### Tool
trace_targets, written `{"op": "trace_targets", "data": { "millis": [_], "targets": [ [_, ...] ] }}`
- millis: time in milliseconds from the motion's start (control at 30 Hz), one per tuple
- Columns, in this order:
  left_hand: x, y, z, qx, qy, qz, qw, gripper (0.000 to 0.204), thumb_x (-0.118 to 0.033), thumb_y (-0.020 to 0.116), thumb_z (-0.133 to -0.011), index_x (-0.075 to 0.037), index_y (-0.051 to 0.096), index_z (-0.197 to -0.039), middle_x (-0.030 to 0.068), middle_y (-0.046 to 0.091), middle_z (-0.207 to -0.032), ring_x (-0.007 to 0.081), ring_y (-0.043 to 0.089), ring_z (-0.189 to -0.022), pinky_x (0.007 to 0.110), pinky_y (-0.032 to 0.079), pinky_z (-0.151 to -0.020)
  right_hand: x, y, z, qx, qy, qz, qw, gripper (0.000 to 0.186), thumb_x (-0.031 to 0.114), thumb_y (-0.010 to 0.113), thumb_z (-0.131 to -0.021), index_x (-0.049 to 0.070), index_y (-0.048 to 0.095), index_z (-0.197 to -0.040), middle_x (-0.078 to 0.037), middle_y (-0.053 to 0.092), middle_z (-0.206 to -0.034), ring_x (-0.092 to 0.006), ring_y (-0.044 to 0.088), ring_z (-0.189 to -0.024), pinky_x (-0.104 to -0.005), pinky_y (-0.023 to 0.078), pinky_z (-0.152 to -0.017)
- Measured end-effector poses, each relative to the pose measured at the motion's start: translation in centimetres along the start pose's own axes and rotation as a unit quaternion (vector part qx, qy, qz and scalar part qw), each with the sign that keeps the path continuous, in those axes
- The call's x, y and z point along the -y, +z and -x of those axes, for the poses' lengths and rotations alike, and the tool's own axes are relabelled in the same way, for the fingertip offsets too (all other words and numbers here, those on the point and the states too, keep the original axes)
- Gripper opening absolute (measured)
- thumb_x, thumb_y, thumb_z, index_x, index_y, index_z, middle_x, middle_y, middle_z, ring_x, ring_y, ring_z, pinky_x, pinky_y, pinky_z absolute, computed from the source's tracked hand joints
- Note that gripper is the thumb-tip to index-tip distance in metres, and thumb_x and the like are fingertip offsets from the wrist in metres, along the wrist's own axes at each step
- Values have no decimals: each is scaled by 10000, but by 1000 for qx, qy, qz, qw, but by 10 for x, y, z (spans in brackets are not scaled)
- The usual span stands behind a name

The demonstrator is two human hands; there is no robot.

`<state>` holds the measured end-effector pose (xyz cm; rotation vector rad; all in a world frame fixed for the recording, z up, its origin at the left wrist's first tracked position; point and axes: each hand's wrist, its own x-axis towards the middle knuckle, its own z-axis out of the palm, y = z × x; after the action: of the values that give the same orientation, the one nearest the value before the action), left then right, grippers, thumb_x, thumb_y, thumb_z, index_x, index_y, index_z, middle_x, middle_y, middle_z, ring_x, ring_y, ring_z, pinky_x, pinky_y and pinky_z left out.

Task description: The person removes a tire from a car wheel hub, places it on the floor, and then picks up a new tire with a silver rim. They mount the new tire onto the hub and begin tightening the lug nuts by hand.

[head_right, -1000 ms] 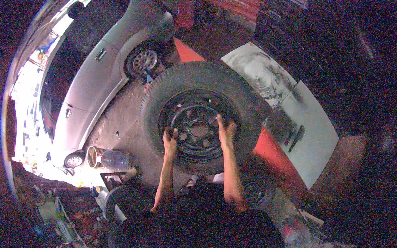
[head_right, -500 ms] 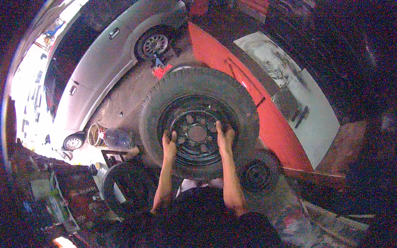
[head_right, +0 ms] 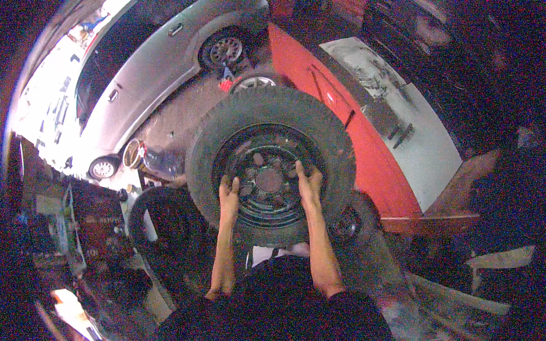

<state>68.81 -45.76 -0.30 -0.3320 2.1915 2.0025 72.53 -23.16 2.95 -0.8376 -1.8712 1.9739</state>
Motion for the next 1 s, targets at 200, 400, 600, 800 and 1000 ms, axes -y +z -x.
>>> {"op": "trace_targets", "data": {
  "millis": [200,400,600,800,1000],
  "targets": [
    [22,-1,55,49,-29,38,998,689,-274,570,-1023,127,261,-1489,306,277,-1570,358,320,-1456,411,283,-1174,-37,-38,37,-46,-16,46,998,429,339,691,-953,-56,658,-1117,-108,700,-1037,-185,619,-930,-344,474,-868],
    [78,-4,76,61,-57,22,996,743,-343,576,-1015,125,253,-1494,308,264,-1575,370,288,-1473,415,241,-1198,-43,-64,74,-29,85,66,994,494,322,723,-919,-32,621,-1249,-142,659,-1242,-252,599,-1150,-388,436,-1021],
    [88,3,98,73,-85,16,994,758,-367,591,-1004,111,269,-1497,304,301,-1561,365,299,-1469,410,241,-1198,-84,-88,91,-69,90,11,993,534,351,737,-904,-31,619,-1257,-143,655,-1254,-261,600,-1148,-396,438,-1016],
    [103,24,124,102,-115,26,988,760,-355,596,-1003,105,256,-1504,298,292,-1568,354,293,-1473,410,237,-1201,-105,-125,104,-83,69,44,993,445,346,709,-939,-37,661,-1160,-111,673,-1143,-197,597,-1020,-357,464,-924],
    [131,68,164,76,-91,11,993,750,-320,598,-1006,108,239,-1507,298,304,-1562,344,303,-1470,406,266,-1190,-116,-184,104,-72,105,33,991,433,341,694,-948,-37,662,-1158,-113,677,-1150,-199,597,-1041,-359,454,-946]
  ]
}}
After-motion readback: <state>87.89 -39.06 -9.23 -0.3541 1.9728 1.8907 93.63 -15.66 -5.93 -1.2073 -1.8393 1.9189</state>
